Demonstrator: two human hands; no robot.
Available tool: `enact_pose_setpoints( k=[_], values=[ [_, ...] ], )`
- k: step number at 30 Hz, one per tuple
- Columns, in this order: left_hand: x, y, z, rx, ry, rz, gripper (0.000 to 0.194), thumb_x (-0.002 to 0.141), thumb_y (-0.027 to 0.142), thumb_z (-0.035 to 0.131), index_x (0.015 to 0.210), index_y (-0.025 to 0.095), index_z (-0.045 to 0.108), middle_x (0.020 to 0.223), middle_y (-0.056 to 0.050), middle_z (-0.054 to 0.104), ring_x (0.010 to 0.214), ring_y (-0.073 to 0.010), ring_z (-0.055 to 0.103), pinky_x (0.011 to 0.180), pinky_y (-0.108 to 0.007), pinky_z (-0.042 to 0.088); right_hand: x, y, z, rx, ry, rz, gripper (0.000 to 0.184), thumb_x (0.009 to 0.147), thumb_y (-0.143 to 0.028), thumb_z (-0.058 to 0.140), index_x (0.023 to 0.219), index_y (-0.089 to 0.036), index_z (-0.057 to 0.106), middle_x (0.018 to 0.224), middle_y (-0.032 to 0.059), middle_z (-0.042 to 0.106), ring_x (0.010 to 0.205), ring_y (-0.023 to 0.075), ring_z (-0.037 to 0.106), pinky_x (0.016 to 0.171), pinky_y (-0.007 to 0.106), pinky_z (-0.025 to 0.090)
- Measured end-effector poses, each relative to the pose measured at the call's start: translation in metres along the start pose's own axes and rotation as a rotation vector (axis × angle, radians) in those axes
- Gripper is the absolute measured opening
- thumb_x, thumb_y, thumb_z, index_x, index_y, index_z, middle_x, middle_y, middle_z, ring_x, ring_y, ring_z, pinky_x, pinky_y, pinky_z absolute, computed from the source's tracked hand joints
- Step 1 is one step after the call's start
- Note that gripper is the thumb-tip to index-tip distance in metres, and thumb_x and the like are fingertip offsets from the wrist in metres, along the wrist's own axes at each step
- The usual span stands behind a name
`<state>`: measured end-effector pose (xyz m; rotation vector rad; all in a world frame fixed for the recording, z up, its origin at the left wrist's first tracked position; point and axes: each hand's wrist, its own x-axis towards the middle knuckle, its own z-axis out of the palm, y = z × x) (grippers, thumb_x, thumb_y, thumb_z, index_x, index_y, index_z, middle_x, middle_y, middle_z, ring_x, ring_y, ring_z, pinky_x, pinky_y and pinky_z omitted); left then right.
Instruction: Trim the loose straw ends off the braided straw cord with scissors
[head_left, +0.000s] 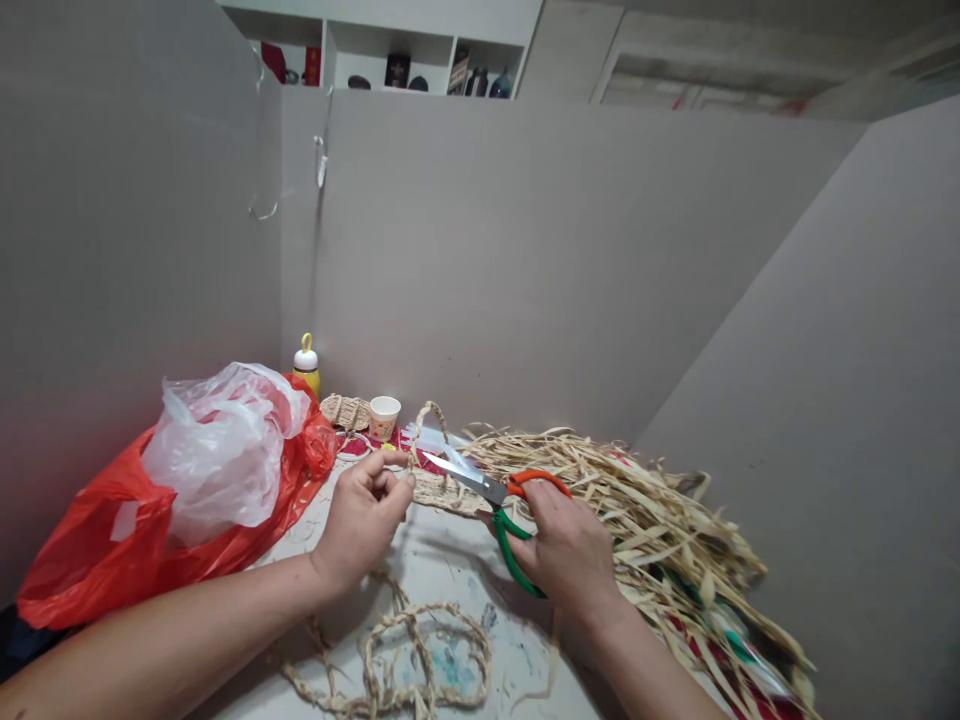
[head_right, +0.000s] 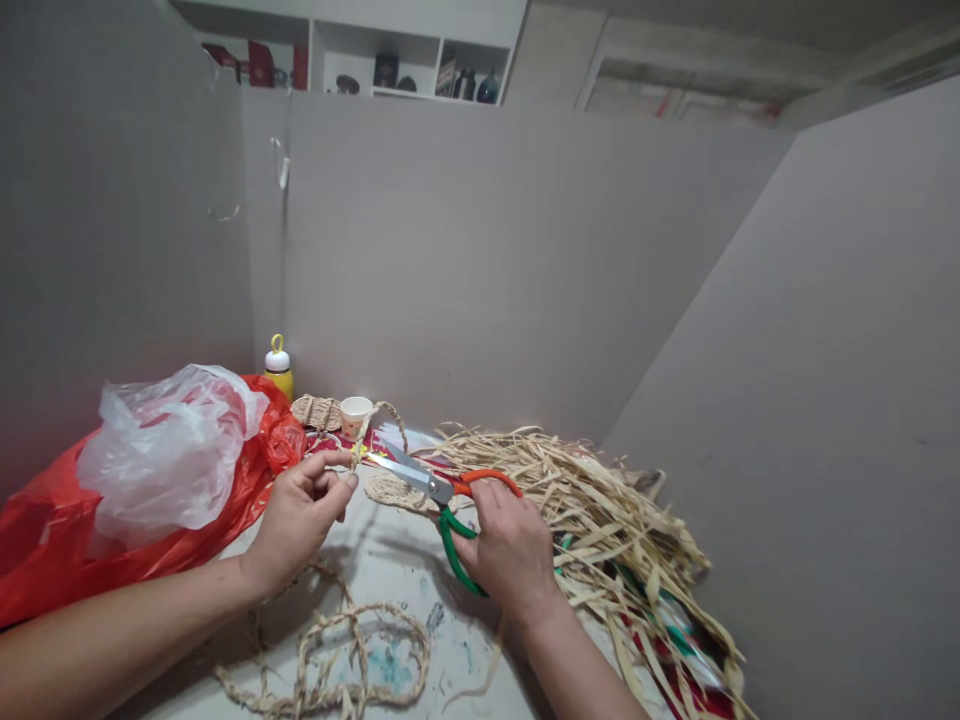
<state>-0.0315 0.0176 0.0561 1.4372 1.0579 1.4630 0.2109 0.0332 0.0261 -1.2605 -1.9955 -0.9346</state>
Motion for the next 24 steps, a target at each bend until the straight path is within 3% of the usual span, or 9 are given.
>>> enact_pose_setpoints(
  k=[15,24],
  values=[
    [-0.001,0.006,0.0,0.04,-0.002,-0.005,0.019,0.073,0.029,0.059,0.086,0.015,0.059,0.048,0.009,0.041,0.046,-0.0078,0.036,0.049,-0.019,0.03,0.001,-0.005,-0.002,-0.028,0.011,-0.024,0.037,0.082,-0.05,0.049,0.089,-0.015,0.059,0.079,0.0076,0.063,0.074,0.0199,0.056,0.069,0.03,0.035],
    [0.002,-0.005,-0.004,0.262,0.057,0.179,0.014,0.072,0.021,0.057,0.082,0.016,0.065,0.05,0.007,0.043,0.049,-0.0093,0.039,0.052,-0.02,0.032,0.003,-0.013,-0.006,-0.049,0.03,-0.009,0.031,0.08,-0.045,0.052,0.088,-0.016,0.059,0.077,0.0061,0.063,0.071,0.0189,0.055,0.069,0.03,0.034]
  ],
)
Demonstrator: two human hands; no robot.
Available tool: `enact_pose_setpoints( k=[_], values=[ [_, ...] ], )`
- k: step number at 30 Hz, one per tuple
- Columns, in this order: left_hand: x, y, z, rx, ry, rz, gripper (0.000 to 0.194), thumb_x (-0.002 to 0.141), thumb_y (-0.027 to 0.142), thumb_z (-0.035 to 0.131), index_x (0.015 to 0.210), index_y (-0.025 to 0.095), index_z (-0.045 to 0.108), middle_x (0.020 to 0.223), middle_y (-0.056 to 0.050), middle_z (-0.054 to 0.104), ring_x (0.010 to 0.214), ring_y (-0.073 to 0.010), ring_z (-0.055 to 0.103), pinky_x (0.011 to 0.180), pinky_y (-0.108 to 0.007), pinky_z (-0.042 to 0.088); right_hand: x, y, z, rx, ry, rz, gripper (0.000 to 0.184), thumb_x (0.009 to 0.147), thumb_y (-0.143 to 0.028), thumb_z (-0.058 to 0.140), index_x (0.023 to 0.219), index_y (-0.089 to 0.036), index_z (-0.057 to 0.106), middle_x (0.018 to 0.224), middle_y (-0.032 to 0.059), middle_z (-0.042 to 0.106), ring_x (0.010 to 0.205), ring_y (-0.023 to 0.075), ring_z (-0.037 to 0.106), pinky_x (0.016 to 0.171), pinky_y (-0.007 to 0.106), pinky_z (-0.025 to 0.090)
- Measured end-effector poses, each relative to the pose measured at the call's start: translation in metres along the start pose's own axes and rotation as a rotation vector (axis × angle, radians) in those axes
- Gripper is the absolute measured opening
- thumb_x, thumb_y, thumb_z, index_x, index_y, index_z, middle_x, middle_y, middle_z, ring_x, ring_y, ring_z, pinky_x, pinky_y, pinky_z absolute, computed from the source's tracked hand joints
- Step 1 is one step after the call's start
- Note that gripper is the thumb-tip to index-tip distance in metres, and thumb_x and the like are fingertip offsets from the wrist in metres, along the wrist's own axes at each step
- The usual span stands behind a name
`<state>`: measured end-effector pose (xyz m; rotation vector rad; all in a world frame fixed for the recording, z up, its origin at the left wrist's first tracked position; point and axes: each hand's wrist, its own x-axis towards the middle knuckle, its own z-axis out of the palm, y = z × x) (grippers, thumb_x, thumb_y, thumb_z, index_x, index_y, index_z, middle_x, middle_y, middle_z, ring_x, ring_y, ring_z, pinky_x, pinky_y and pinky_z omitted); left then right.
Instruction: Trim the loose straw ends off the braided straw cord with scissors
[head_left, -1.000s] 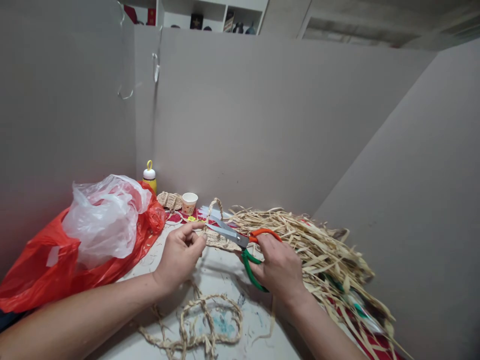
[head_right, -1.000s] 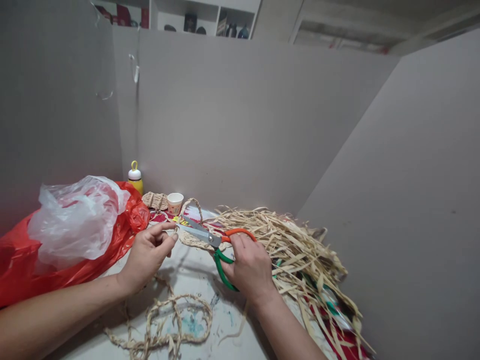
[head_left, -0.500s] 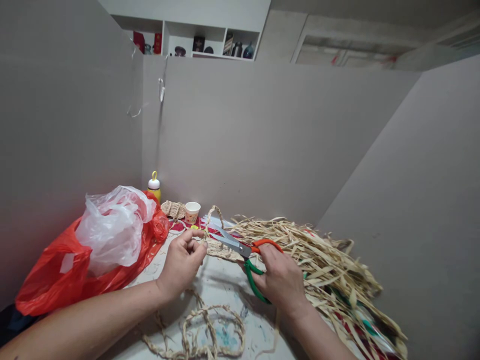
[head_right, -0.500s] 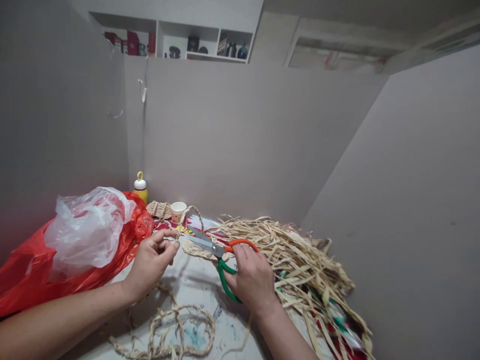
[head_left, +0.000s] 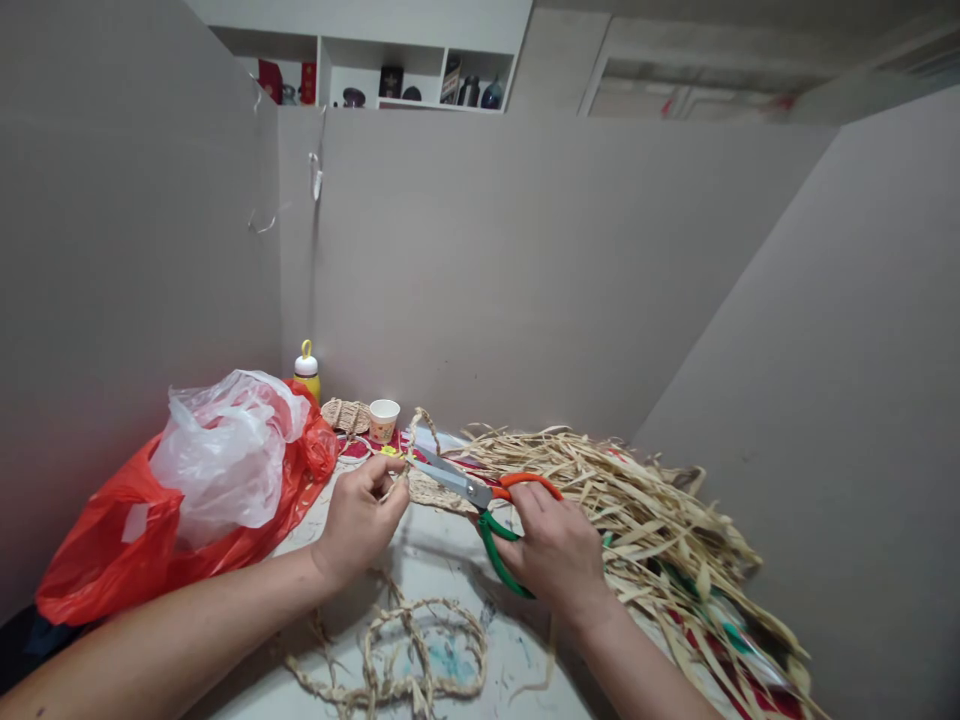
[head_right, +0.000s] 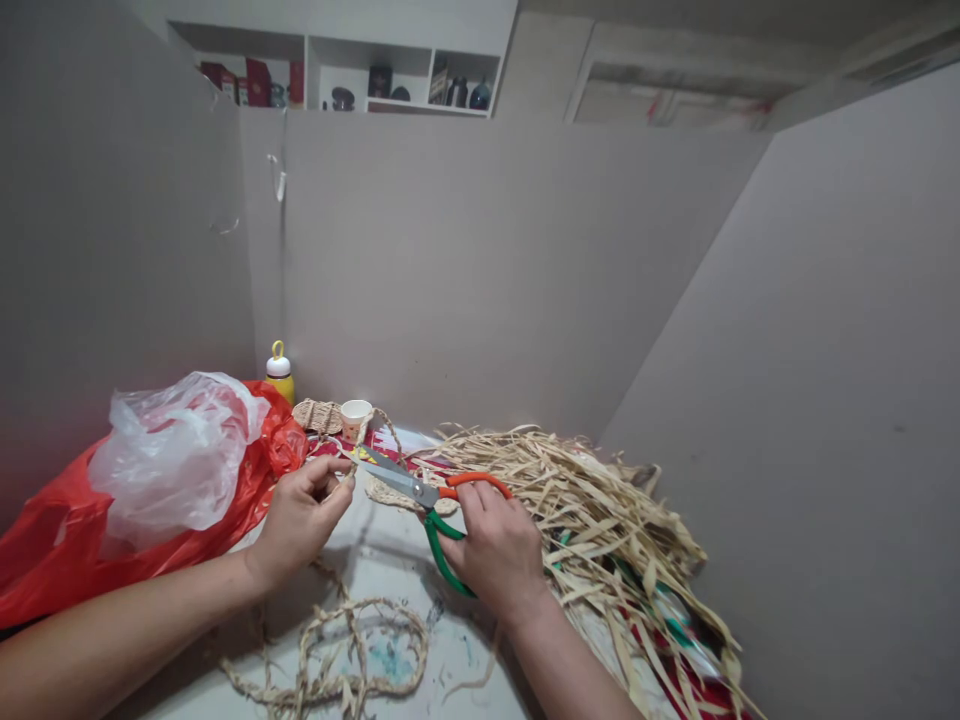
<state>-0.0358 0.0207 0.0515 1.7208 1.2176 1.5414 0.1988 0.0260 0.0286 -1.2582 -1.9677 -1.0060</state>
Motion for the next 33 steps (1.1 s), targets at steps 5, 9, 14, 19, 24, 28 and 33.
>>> enact_pose_setpoints(
  k=[5,9,14,19,24,28,33],
  values=[
    [0.003,-0.006,-0.001,0.114,0.005,0.08,0.015,0.075,0.019,0.053,0.082,0.015,0.065,0.05,0.007,0.041,0.048,-0.0089,0.039,0.052,-0.02,0.031,-0.003,-0.006,0.001,-0.007,-0.005,0.031,0.034,0.079,-0.052,0.055,0.083,-0.018,0.061,0.072,0.0025,0.063,0.062,0.0156,0.053,0.062,0.028,0.032],
    [0.004,-0.011,0.0,0.197,0.007,0.137,0.017,0.077,0.019,0.05,0.084,0.014,0.064,0.051,0.007,0.039,0.048,-0.0085,0.038,0.051,-0.02,0.031,-0.006,-0.008,0.005,-0.005,-0.012,0.06,0.038,0.078,-0.056,0.054,0.08,-0.019,0.062,0.065,0.0006,0.062,0.054,0.0142,0.052,0.058,0.027,0.03],
    [0.004,-0.014,0.0,0.248,0.012,0.17,0.014,0.078,0.018,0.05,0.082,0.014,0.063,0.051,0.007,0.038,0.047,-0.0078,0.036,0.051,-0.02,0.03,-0.008,-0.009,0.006,0.054,-0.047,0.074,0.037,0.08,-0.056,0.052,0.076,-0.02,0.061,0.062,0.0003,0.064,0.053,0.0142,0.055,0.056,0.026,0.03],
    [0.005,-0.013,0.0,0.203,0.003,0.174,0.015,0.079,0.019,0.051,0.085,0.014,0.063,0.052,0.007,0.039,0.048,-0.0079,0.036,0.052,-0.021,0.03,-0.01,-0.01,0.008,0.115,-0.073,0.089,0.036,0.079,-0.055,0.054,0.071,-0.02,0.059,0.059,-0.0002,0.063,0.05,0.0127,0.055,0.053,0.025,0.029],
    [0.008,-0.009,0.001,-0.042,-0.014,0.016,0.019,0.082,0.027,0.054,0.093,0.014,0.061,0.054,0.006,0.043,0.051,-0.0085,0.04,0.053,-0.02,0.034,-0.01,-0.008,0.012,0.183,-0.08,0.244,0.033,0.077,-0.054,0.056,0.07,-0.022,0.058,0.056,-0.0018,0.06,0.048,0.0117,0.054,0.049,0.023,0.028],
    [0.014,-0.007,-0.001,-0.29,-0.106,-0.15,0.028,0.083,0.037,0.056,0.099,0.015,0.057,0.055,0.006,0.05,0.045,-0.0062,0.037,0.046,-0.019,0.029,-0.01,-0.005,0.014,0.205,-0.102,0.269,0.031,0.078,-0.052,0.054,0.073,-0.022,0.059,0.057,-0.0014,0.06,0.046,0.0119,0.053,0.048,0.024,0.027],
    [0.024,0.002,-0.007,-0.632,-0.269,-0.313,0.03,0.081,0.039,0.059,0.099,0.015,0.054,0.06,0.003,0.059,0.037,-0.0037,0.035,0.039,-0.017,0.024,-0.01,-0.004,0.013,0.259,-0.193,0.225,0.032,0.077,-0.053,0.056,0.075,-0.021,0.054,0.059,-0.001,0.059,0.049,0.0137,0.054,0.05,0.024,0.029]
  ],
)
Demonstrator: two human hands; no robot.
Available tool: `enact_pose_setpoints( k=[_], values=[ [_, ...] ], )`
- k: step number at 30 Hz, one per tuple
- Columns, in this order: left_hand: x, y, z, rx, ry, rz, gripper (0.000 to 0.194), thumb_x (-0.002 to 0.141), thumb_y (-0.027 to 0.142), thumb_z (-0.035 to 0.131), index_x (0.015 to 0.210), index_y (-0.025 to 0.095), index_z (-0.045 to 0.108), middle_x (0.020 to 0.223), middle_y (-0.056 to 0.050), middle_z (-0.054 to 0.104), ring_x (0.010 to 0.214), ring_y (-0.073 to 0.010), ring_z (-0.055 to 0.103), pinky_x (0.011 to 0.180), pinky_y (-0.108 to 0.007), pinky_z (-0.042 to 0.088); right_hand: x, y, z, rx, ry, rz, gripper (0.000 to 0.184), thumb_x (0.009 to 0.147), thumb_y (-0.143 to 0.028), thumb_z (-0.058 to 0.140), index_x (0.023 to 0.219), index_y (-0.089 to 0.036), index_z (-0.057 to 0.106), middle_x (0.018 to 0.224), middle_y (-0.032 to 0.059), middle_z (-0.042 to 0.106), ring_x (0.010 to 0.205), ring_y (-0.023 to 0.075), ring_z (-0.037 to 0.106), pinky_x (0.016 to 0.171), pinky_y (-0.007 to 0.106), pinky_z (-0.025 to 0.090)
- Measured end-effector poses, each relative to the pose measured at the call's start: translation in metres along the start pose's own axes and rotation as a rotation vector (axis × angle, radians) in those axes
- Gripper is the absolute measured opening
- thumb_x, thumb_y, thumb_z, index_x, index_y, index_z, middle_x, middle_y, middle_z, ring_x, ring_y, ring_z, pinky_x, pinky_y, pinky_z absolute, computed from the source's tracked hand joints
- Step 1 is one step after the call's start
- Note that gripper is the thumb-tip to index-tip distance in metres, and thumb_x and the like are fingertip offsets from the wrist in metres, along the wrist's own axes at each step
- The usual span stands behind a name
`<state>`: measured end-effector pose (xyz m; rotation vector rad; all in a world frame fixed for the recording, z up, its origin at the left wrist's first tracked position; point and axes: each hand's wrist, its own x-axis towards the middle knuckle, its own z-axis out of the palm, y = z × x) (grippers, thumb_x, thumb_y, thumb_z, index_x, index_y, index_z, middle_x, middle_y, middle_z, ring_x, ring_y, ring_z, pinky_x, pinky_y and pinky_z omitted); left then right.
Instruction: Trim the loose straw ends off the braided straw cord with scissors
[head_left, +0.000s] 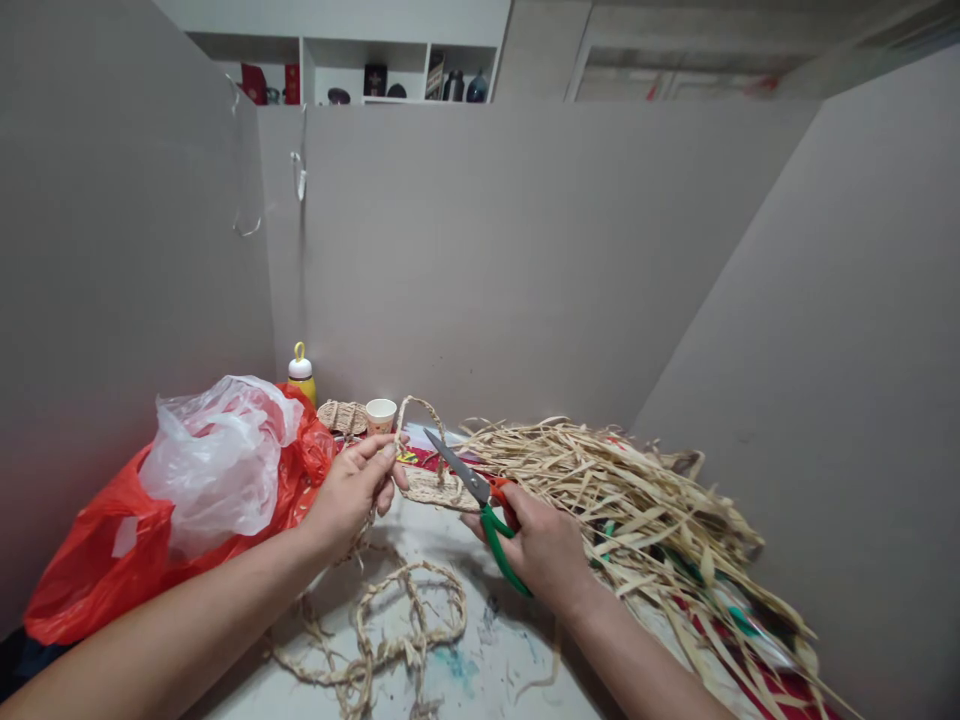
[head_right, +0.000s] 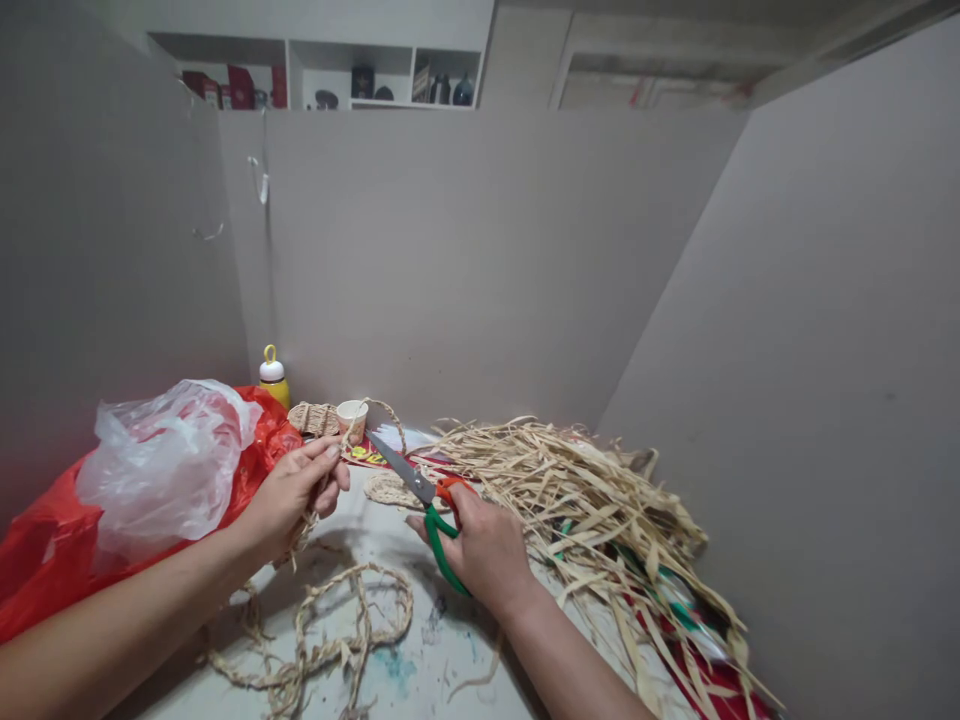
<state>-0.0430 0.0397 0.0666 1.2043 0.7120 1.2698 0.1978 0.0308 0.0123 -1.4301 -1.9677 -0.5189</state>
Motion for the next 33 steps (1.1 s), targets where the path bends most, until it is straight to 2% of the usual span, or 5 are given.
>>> enact_pose_setpoints(
  k=[4,7,11,17,33],
  values=[
    [0.0,0.013,-0.001,-0.189,-0.155,-0.133,0.019,0.082,0.031,0.06,0.084,0.014,0.055,0.058,0.004,0.056,0.034,-0.0016,0.031,0.037,-0.016,0.026,0.002,-0.004,-0.004,0.025,-0.044,-0.036,0.03,0.079,-0.05,0.054,0.083,-0.02,0.052,0.059,-0.0012,0.058,0.05,0.0151,0.054,0.051,0.024,0.031],
    [-0.002,0.019,-0.003,-0.285,-0.214,-0.215,0.013,0.084,0.026,0.058,0.088,0.013,0.056,0.056,0.005,0.052,0.033,-0.0005,0.028,0.035,-0.014,0.024,0.002,-0.006,-0.004,0.018,-0.059,-0.069,0.025,0.079,-0.046,0.054,0.083,-0.021,0.05,0.062,-0.0001,0.058,0.055,0.0166,0.056,0.054,0.025,0.032],
    [-0.004,0.022,-0.003,-0.399,-0.218,-0.264,0.014,0.086,0.021,0.055,0.097,0.013,0.056,0.057,0.006,0.049,0.035,-0.0005,0.027,0.035,-0.012,0.024,0.0,-0.004,0.002,0.007,-0.059,-0.101,0.027,0.078,-0.045,0.055,0.086,-0.021,0.048,0.072,0.0031,0.06,0.064,0.0191,0.056,0.061,0.028,0.036],
    [-0.009,0.023,0.004,-0.484,-0.249,-0.281,0.006,0.087,0.02,0.054,0.09,0.015,0.054,0.057,0.006,0.048,0.033,0.0002,0.025,0.033,-0.011,0.025,0.001,-0.006,0.003,0.004,-0.003,-0.119,0.031,0.079,-0.046,0.054,0.092,-0.019,0.048,0.078,0.005,0.06,0.07,0.0205,0.055,0.065,0.03,0.036],
    [-0.018,0.011,0.015,-0.529,-0.253,-0.339,0.024,0.091,0.016,0.046,0.114,0.024,0.049,0.06,0.007,0.048,0.031,0.0004,0.026,0.031,-0.011,0.02,0.002,-0.015,-0.006,-0.052,0.129,-0.138,0.036,0.083,-0.054,0.048,0.076,-0.018,0.052,0.064,0.0028,0.059,0.058,0.0164,0.053,0.061,0.028,0.03]
  ],
)
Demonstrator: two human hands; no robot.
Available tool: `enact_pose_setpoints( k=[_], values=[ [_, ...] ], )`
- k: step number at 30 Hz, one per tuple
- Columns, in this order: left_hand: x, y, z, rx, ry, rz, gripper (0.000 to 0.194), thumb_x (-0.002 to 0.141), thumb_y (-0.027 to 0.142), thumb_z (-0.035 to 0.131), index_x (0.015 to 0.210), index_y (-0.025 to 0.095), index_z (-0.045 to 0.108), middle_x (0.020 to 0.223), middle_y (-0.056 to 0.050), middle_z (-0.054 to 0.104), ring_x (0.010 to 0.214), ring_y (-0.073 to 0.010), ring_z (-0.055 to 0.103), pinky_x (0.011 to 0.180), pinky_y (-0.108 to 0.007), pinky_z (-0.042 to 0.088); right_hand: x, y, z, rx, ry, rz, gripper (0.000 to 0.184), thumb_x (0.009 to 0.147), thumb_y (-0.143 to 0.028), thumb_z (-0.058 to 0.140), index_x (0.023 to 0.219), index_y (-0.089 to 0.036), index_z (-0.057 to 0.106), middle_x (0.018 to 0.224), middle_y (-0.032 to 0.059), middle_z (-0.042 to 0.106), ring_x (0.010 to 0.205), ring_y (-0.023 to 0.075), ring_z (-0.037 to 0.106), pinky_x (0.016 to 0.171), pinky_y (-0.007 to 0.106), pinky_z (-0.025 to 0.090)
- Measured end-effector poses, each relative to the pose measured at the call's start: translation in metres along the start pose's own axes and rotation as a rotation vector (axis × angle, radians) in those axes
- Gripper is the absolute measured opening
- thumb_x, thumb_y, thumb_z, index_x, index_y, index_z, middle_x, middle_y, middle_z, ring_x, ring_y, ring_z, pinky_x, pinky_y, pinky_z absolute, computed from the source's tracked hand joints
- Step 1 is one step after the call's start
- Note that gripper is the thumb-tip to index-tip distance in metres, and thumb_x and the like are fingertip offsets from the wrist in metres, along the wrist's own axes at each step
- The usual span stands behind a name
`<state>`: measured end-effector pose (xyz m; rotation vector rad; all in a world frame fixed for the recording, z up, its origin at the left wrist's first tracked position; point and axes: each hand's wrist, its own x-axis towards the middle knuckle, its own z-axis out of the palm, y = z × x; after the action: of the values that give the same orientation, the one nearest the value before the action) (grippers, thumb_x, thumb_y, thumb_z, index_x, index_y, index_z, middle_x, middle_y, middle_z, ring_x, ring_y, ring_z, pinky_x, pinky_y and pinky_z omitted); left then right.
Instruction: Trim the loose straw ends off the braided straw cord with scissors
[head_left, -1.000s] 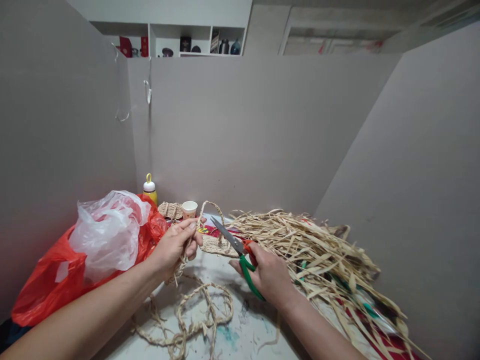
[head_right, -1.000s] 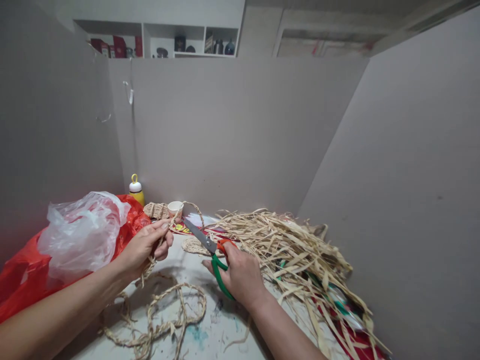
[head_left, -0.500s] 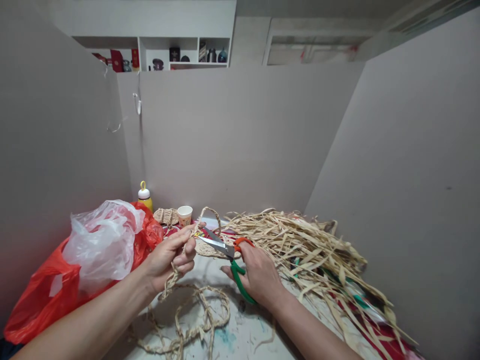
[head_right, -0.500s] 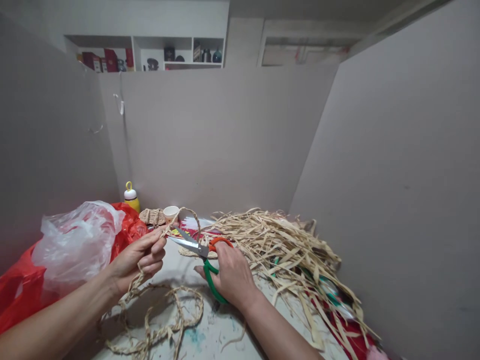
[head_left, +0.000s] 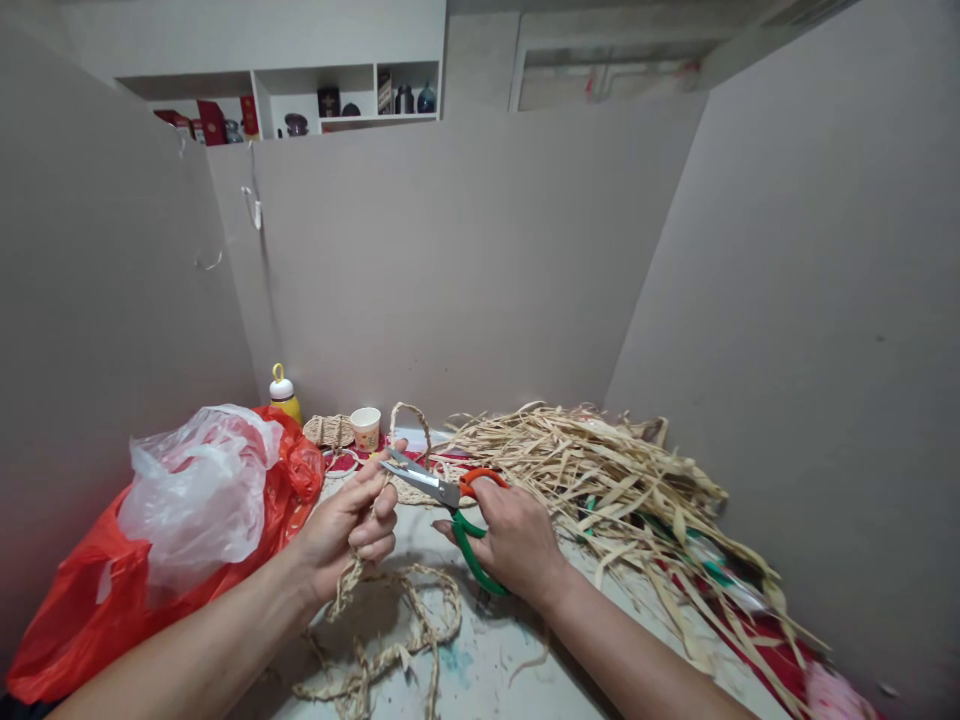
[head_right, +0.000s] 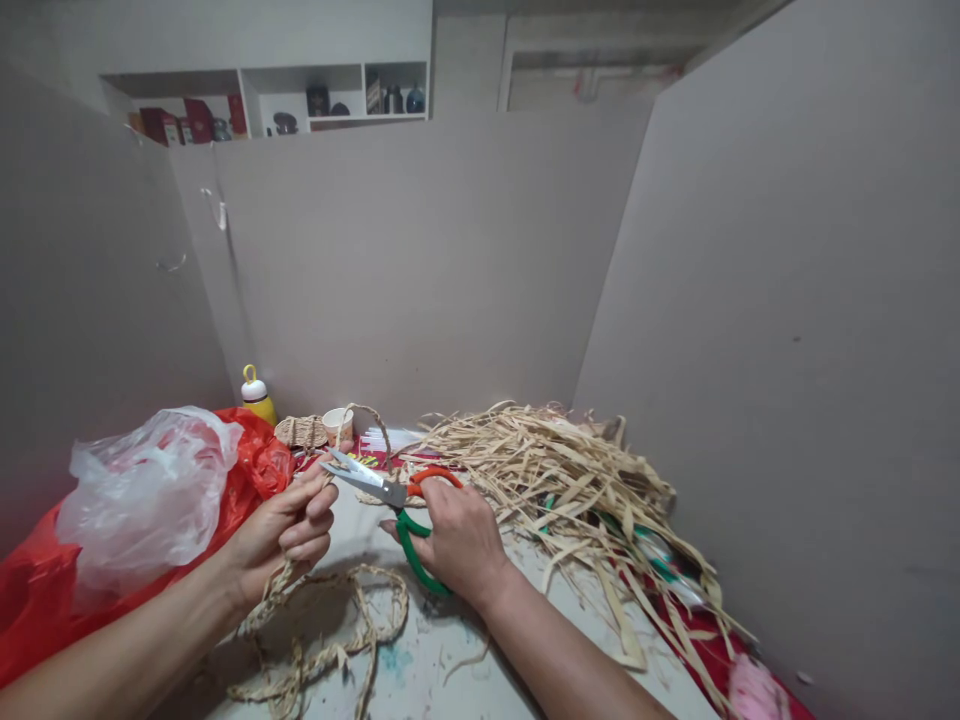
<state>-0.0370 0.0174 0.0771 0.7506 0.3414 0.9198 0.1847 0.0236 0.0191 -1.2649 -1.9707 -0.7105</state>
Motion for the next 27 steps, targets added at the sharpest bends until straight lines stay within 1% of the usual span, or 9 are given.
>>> enact_pose_setpoints(
  k=[7,12,15,18,20,22,24,25,27],
  values=[
    [-0.001,0.001,0.0,-0.002,0.013,-0.001,0.021,0.09,0.016,0.047,0.11,0.022,0.052,0.061,0.007,0.048,0.032,0.0008,0.026,0.032,-0.011,0.021,0.001,0.0,-0.002,0.017,0.016,0.018,0.037,0.082,-0.055,0.049,0.071,-0.02,0.053,0.058,0.0011,0.058,0.053,0.0143,0.052,0.058,0.026,0.028],
    [0.0,0.0,0.0,0.034,0.025,0.012,0.03,0.09,0.017,0.048,0.119,0.025,0.048,0.06,0.008,0.046,0.032,-0.0001,0.024,0.032,-0.011,0.02,0.0,0.0,-0.003,0.074,0.003,0.035,0.033,0.081,-0.051,0.052,0.068,-0.021,0.052,0.055,0.0,0.058,0.05,0.0128,0.052,0.054,0.025,0.028],
    [0.0,0.0,0.001,0.047,0.053,0.007,0.034,0.09,0.016,0.046,0.123,0.025,0.046,0.059,0.008,0.047,0.032,-0.0005,0.025,0.032,-0.011,0.02,-0.001,0.0,-0.003,0.17,0.011,0.132,0.032,0.079,-0.049,0.055,0.066,-0.021,0.049,0.051,-0.0021,0.053,0.047,0.0118,0.049,0.052,0.024,0.028],
    [0.001,-0.001,-0.001,0.076,0.046,-0.001,0.039,0.09,0.018,0.047,0.128,0.026,0.044,0.058,0.008,0.047,0.032,-0.0008,0.025,0.033,-0.012,0.02,0.003,-0.003,-0.006,0.374,0.012,0.341,0.036,0.077,-0.05,0.058,0.061,-0.022,0.043,0.048,-0.0053,0.044,0.045,0.0095,0.04,0.049,0.023,0.028],
    [0.002,-0.004,-0.004,0.12,0.032,-0.014,0.044,0.089,0.019,0.049,0.131,0.026,0.042,0.058,0.008,0.048,0.032,-0.0013,0.023,0.034,-0.014,0.021,0.008,-0.008,-0.01,0.599,-0.003,0.493,0.038,0.075,-0.052,0.059,0.06,-0.022,0.042,0.05,-0.0054,0.043,0.047,0.0094,0.039,0.049,0.022,0.031],
    [0.002,-0.008,-0.007,0.18,0.012,-0.039,0.047,0.088,0.022,0.052,0.133,0.025,0.04,0.057,0.007,0.05,0.031,-0.0018,0.022,0.034,-0.015,0.021,0.013,-0.014,-0.015,0.892,-0.042,0.671,0.037,0.074,-0.054,0.061,0.065,-0.021,0.046,0.053,-0.0048,0.046,0.047,0.0096,0.041,0.046,0.023,0.034],
    [0.003,-0.014,-0.008,0.253,-0.006,-0.074,0.047,0.087,0.026,0.054,0.132,0.024,0.042,0.055,0.007,0.051,0.031,-0.0023,0.021,0.034,-0.016,0.02,0.018,-0.021,-0.02,1.174,-0.093,0.815,0.037,0.071,-0.055,0.063,0.074,-0.02,0.05,0.057,-0.003,0.053,0.043,0.0097,0.043,0.041,0.024,0.035],
    [0.003,-0.018,-0.008,0.294,-0.01,-0.087,0.045,0.087,0.027,0.054,0.13,0.022,0.043,0.054,0.007,0.051,0.031,-0.0024,0.021,0.034,-0.016,0.02,0.019,-0.024,-0.021,1.28,-0.105,0.854,0.039,0.07,-0.055,0.065,0.077,-0.02,0.051,0.059,-0.0019,0.056,0.042,0.0097,0.044,0.039,0.024,0.035],
    [0.002,-0.024,-0.006,0.377,-0.001,-0.099,0.04,0.086,0.029,0.056,0.124,0.019,0.049,0.051,0.007,0.051,0.031,-0.0025,0.021,0.035,-0.016,0.019,0.021,-0.029,-0.023,1.412,-0.095,0.866,0.039,0.069,-0.053,0.067,0.08,-0.019,0.052,0.06,-0.001,0.059,0.042,0.01,0.046,0.038,0.023,0.037]
  ],
)
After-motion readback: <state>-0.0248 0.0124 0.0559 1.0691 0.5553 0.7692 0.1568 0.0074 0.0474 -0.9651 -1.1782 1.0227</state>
